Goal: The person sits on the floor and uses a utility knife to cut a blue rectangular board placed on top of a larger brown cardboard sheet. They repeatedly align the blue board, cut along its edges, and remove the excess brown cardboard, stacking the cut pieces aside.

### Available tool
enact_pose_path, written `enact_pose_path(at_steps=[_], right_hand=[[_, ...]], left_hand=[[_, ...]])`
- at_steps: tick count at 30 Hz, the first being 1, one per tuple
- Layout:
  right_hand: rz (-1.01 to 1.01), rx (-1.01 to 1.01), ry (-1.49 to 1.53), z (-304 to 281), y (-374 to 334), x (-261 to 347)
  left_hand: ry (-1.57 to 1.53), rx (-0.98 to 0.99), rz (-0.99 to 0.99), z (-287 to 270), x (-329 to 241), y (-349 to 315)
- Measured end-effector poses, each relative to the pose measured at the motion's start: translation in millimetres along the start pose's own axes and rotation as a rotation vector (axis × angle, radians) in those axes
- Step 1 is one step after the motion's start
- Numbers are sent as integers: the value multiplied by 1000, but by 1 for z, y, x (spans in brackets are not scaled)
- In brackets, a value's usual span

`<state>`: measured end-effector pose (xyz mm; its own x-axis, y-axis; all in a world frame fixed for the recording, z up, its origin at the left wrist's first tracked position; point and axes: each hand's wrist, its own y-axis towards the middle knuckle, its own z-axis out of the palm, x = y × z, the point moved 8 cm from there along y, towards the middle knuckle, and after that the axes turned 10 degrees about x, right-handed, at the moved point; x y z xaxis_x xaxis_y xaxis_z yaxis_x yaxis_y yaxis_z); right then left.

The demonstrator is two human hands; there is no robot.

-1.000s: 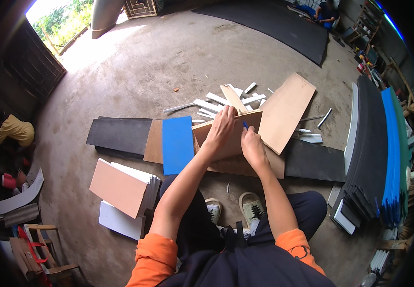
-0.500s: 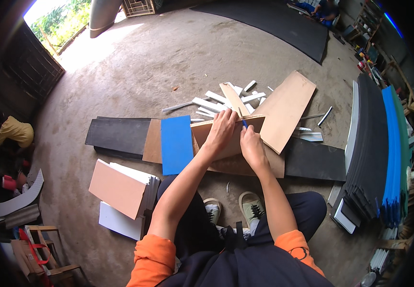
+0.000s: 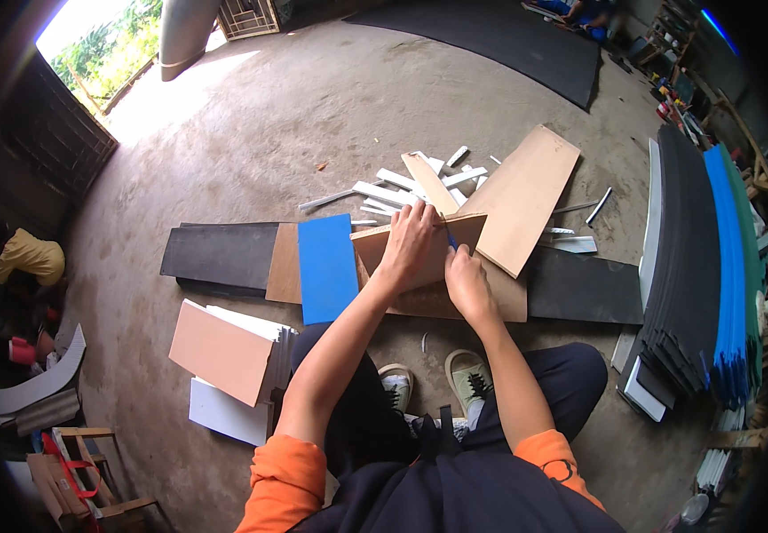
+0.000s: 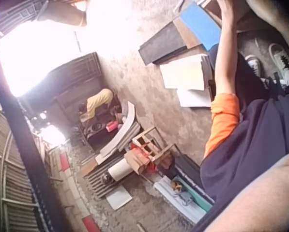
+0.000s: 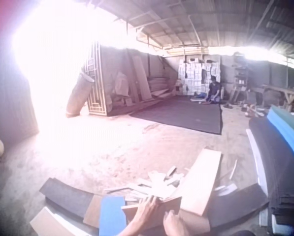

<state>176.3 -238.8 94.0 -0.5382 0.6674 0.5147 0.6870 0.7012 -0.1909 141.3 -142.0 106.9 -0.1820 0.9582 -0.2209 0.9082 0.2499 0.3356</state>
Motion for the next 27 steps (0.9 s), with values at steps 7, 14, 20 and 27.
enact_pose_path(at_steps=[7,14,20,27], right_hand=[[72,54,29,4,6,-6],[46,57,4,16,18,-22],[-30,70,-161,-1,12,8],[37,73,-229,-2,22,2]], left_hand=[[-5,72,102,-5,-17,-3],[-351,-71,-21,-31,-2,3],[-290,-69,-66,-14,11,5],[-368,5,-143,-22,1,11]])
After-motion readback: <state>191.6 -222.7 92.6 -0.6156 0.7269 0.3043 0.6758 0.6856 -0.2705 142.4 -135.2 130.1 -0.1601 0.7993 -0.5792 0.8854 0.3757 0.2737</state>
